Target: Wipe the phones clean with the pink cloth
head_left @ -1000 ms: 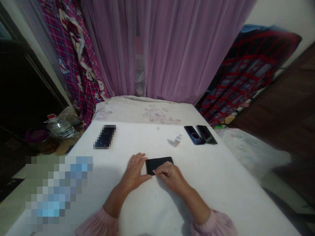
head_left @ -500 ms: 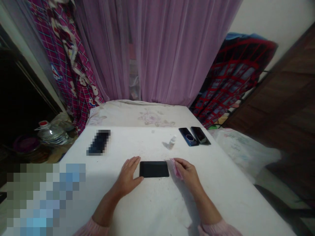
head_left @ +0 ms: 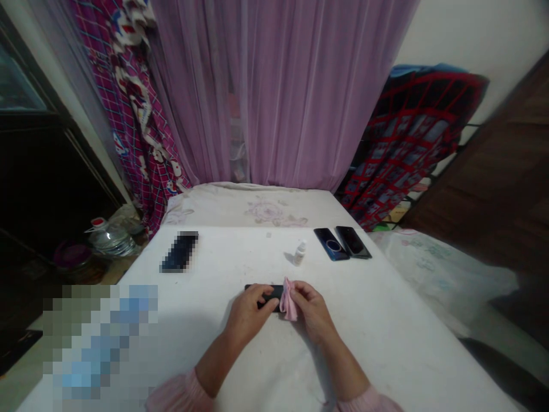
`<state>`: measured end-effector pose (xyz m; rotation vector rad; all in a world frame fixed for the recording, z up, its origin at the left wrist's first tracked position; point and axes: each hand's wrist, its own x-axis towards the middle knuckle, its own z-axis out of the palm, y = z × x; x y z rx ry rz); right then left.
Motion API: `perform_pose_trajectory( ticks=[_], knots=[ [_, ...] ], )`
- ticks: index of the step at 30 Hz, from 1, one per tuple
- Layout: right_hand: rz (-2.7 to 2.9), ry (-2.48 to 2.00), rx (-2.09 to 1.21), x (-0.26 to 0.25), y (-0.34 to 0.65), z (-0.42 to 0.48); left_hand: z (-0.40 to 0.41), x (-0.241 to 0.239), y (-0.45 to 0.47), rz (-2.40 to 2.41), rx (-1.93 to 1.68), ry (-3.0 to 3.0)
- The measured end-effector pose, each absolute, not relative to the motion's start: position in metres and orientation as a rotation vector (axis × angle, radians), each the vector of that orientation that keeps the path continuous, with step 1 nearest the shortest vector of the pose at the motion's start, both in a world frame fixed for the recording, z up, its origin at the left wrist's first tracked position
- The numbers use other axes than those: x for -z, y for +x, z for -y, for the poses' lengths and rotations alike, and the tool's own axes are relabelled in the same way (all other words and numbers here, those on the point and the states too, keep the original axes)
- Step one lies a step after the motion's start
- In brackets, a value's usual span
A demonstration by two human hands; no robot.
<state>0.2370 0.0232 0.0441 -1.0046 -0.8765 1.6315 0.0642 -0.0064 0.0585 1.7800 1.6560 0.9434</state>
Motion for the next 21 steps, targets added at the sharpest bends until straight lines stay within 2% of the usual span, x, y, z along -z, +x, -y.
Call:
perform_pose_trajectory(
  ticks=[6, 21],
  knots=[
    [0.911, -0.995, -1.500, -0.042, 0.235, -0.022, 0.010, -0.061, 0.085, -1.590, -0.928, 1.623],
    [0.855, -1.047, -1.460, -0.050, 0.236, -0.019, 0.012, -0.049, 0.073, -1.482, -1.157, 1.404]
  ],
)
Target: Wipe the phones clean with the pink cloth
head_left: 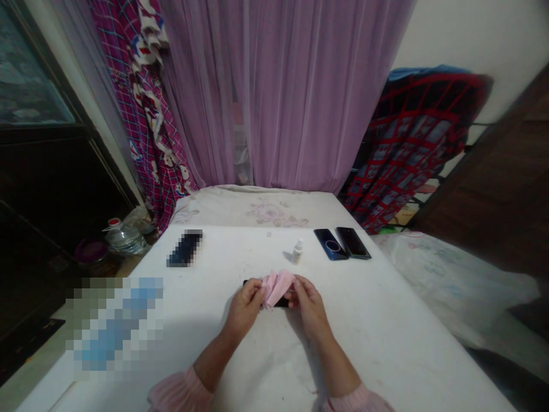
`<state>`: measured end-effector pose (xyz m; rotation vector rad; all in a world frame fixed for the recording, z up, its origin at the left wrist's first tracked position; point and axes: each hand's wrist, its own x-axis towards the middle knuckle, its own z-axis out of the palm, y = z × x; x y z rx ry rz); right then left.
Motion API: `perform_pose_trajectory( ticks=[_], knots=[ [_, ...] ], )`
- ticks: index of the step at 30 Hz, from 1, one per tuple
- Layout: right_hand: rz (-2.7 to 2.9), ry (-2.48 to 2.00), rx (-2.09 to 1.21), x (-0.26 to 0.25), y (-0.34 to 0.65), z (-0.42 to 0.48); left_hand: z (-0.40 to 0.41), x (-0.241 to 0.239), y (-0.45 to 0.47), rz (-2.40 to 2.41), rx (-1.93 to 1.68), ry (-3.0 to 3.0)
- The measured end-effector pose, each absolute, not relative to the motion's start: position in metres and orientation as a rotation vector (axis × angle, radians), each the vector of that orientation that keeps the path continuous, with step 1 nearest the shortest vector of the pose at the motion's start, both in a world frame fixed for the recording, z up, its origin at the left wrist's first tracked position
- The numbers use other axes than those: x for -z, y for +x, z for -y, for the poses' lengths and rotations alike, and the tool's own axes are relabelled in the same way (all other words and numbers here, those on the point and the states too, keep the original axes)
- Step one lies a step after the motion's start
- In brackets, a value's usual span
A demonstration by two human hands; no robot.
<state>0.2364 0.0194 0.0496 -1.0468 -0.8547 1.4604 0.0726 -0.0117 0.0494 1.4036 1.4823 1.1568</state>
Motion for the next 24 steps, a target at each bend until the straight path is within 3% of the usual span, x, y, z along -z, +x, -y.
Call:
perform_pose_trajectory(
  ticks=[5, 10, 24],
  knots=[
    [0.977, -0.988, -1.495, -0.046, 0.231, -0.016, 0.019, -0.058, 0.075, -1.471, -1.201, 1.545],
    [0.900, -1.004, -1.441, -0.042, 0.235, -0.022, 0.021, -0.057, 0.074, -1.401, -1.284, 1.266],
    [0.860, -0.977, -1.432, -0.048, 0.243, -0.024, 0.029, -0.058, 0.075, -1.258, -1.098, 0.921]
  ],
)
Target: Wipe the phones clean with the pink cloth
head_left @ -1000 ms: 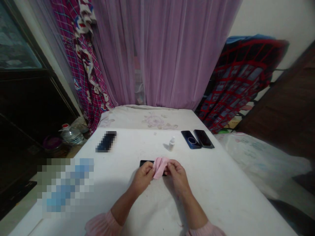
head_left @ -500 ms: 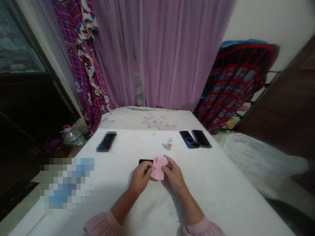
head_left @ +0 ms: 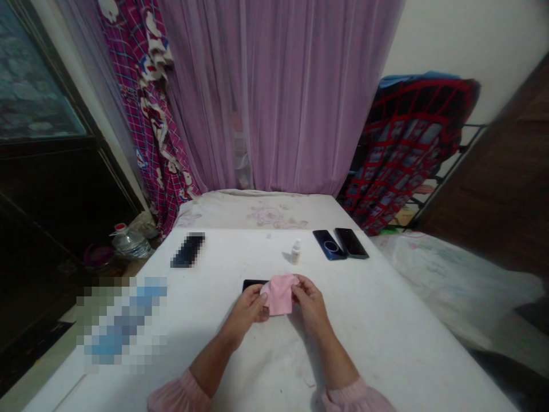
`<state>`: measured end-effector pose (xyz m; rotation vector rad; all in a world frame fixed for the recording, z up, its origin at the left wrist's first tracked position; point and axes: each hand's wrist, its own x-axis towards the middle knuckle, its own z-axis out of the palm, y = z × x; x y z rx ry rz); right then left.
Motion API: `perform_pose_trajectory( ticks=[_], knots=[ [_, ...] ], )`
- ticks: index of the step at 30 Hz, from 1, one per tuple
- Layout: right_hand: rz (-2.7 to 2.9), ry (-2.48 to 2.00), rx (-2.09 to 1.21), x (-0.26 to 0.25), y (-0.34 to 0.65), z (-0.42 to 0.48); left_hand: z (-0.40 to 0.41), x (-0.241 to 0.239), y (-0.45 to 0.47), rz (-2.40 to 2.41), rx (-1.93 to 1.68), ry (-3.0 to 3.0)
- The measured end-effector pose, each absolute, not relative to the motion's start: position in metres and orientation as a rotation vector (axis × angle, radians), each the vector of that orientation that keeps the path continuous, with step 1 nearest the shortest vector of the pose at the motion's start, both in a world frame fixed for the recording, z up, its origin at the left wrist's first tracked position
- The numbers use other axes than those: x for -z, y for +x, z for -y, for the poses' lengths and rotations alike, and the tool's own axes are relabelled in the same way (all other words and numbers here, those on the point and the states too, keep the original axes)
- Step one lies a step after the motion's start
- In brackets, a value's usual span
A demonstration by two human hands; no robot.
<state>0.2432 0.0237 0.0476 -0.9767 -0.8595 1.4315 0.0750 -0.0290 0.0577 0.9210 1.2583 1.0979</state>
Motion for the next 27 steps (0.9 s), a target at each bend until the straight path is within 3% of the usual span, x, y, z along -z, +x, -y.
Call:
perform_pose_trajectory(
  ticks=[9, 17, 27],
  knots=[
    [0.850, -1.034, -1.329, -0.046, 0.241, -0.020, 0.026, -0.055, 0.073, -1.213, -1.109, 1.033],
    [1.154, -0.919, -1.513, -0.057, 0.238, -0.007, 0.023, -0.054, 0.085, -1.176, -1.211, 1.192],
    [0.932, -1.113, -1.362, -0.040, 0.259, -0.029, 0.028, -0.061, 0.064, -1.422, -1.194, 1.068]
  ],
)
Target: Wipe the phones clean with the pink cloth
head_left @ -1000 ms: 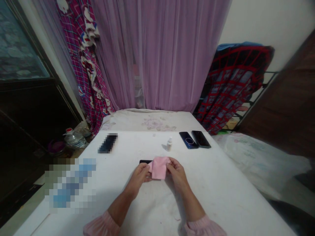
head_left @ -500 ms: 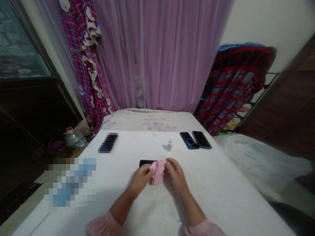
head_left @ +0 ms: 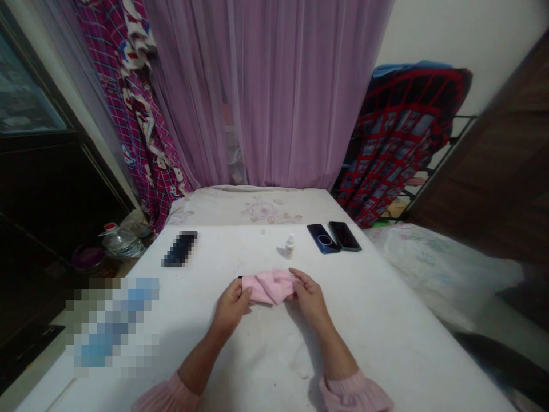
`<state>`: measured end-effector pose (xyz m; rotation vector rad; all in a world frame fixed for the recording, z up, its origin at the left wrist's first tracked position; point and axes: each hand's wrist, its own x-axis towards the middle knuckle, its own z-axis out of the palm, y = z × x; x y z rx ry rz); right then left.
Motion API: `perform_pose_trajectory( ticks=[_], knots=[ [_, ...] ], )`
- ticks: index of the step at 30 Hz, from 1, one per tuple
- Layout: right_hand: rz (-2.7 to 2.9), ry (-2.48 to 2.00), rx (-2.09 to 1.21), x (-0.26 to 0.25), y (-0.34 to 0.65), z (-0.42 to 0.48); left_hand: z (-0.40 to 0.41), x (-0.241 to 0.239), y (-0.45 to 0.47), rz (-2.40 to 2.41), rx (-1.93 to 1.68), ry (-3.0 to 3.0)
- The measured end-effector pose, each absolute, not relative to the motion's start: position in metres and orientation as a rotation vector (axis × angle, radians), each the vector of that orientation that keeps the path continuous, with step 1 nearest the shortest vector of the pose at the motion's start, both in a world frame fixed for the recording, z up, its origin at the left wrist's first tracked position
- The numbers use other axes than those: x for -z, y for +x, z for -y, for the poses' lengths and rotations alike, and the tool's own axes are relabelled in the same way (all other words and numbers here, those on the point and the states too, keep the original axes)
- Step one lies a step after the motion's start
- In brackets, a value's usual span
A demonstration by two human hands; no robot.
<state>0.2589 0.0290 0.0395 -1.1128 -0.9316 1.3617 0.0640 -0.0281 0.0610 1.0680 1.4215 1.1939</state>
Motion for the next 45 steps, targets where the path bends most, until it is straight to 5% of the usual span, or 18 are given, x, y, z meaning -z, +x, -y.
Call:
perform_pose_trajectory(
  ticks=[13, 19, 33, 41, 45],
  knots=[
    [0.781, -1.178, -1.201, -0.032, 0.270, -0.033, 0.037, -0.053, 0.044, -1.448, -1.213, 1.565],
    [0.726, -1.147, -1.013, -0.028, 0.279, -0.032, 0.045, -0.062, 0.044, -1.353, -0.814, 2.189],
    [1.992, -0.980, -1.103, -0.069, 0.290, 0.047, 0.049, -0.058, 0.039, -1.222, -0.793, 2.217],
    [2.161, -1.428, -0.486, -0.059, 0.264, 0.046, 0.030, -0.080, 0.055, -1.389, -0.964, 2.029],
    [2.154, -1.537, -0.308, -0.092, 0.263, -0.013, -0.021, -0.107, 0.051, -1.471, -1.033, 1.993]
  ],
)
